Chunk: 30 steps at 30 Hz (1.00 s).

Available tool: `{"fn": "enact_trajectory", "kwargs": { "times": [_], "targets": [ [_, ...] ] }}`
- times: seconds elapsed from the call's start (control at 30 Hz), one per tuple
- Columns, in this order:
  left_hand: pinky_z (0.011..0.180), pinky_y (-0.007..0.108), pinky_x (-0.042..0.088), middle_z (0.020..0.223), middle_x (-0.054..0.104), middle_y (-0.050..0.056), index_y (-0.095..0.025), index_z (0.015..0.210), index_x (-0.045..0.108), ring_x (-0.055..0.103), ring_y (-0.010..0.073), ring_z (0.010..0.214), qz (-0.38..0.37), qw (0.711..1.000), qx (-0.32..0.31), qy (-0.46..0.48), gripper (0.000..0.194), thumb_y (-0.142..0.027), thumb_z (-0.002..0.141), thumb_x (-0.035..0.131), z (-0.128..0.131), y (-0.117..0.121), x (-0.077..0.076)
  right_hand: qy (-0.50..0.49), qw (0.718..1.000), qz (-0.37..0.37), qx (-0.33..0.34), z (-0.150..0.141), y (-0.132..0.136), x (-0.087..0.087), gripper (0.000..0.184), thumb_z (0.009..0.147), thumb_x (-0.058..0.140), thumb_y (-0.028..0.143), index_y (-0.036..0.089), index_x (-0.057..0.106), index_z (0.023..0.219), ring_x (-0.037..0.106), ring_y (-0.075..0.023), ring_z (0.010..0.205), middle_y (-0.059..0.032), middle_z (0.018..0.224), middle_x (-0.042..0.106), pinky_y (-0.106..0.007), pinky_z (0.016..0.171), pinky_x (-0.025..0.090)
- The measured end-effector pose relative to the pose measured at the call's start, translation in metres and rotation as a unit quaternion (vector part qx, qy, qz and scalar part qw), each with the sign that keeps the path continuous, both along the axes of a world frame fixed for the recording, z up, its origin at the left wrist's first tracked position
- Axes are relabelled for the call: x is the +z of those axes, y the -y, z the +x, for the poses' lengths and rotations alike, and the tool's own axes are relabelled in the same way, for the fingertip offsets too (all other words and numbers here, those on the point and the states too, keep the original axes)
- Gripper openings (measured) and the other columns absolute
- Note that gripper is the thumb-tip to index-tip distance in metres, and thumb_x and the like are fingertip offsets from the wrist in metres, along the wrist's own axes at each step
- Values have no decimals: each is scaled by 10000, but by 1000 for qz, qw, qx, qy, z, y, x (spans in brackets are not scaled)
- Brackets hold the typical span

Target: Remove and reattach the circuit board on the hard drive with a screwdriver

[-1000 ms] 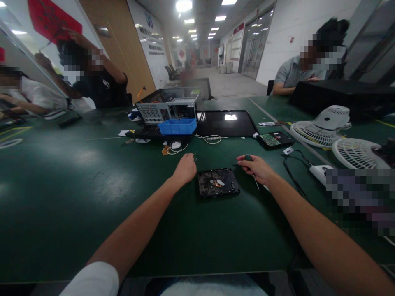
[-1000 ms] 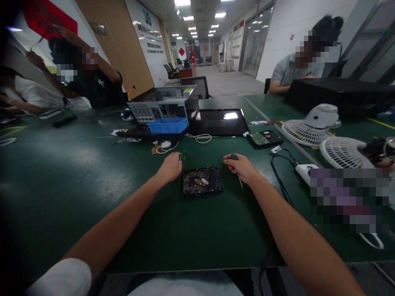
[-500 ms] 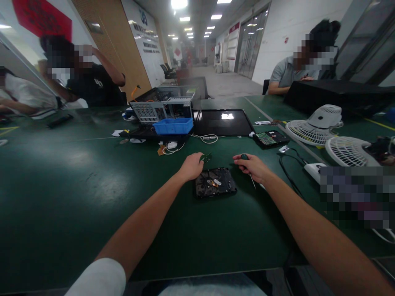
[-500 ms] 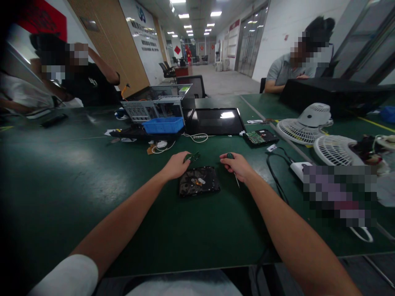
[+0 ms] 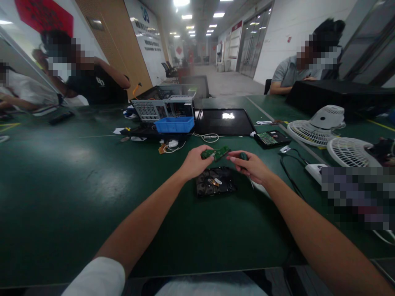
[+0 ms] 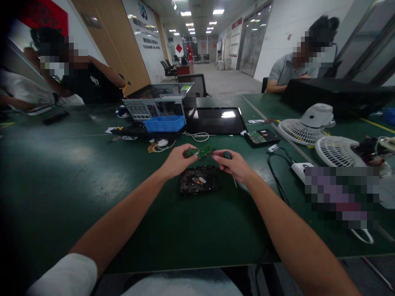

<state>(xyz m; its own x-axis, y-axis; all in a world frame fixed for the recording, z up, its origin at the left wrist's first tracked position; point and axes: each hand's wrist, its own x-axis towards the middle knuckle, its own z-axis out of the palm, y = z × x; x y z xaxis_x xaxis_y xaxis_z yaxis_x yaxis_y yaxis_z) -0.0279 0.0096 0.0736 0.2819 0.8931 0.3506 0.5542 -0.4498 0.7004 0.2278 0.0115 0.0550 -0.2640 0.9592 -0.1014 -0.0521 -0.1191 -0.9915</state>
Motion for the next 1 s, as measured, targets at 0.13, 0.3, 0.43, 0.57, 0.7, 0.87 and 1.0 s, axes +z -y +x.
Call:
{"fn": "enact_trajectory", "kwargs": {
  "times": [0.13,0.3,0.43,0.57,0.7,0.87,1.0],
  "targets": [
    [693,286,483,889,700,4,-189,1026,669,634,173,775,-67,996,-61,19,198,-305,869,702,15,13,0,-18,999,2,35,-3,6,3,411,727,905,399,200,662,991,480,-65,501,41,659,587,-169,366,197],
    [794,334,515,997,710,49,-187,1091,662,658,214,899,-62,989,-121,-57,305,-440,920,664,15,22,12,-13,998,-7,62,6,6,6,383,756,875,411,204,631,964,404,-50,444,53,601,577,-178,370,165],
    [1061,453,440,1385,607,168,-148,1413,559,546,344,1275,-20,967,-132,-216,755,-682,885,639,11,31,25,-5,998,-16,64,11,3,5,354,775,848,412,197,631,953,432,-65,478,46,590,561,-179,385,175],
    [1136,520,351,1572,427,236,-130,1649,206,414,433,1404,-50,926,-147,-344,1248,-821,729,689,11,37,22,2,999,-31,36,13,-2,1,336,763,846,362,187,628,949,427,-63,478,49,579,542,-171,385,188],
    [1160,499,310,1588,411,236,-126,1671,34,406,417,1417,-60,907,-158,-387,1344,-733,709,749,14,38,15,15,999,-40,29,12,-2,1,378,759,845,325,192,645,1051,457,-64,503,57,615,536,-161,388,212],
    [1169,494,290,1639,340,242,-106,1666,21,375,413,1450,-68,902,-159,-395,1319,-690,726,739,11,33,15,24,996,-38,77,11,1,2,604,762,829,264,258,618,1329,479,-59,545,47,745,573,-159,393,220],
    [1170,494,289,1639,356,220,-130,1669,37,394,399,1437,-71,900,-156,-401,1285,-648,729,744,3,28,14,39,994,-40,93,9,2,-1,569,782,808,266,260,625,1321,487,-62,559,42,760,565,-157,398,224]
  ]
}}
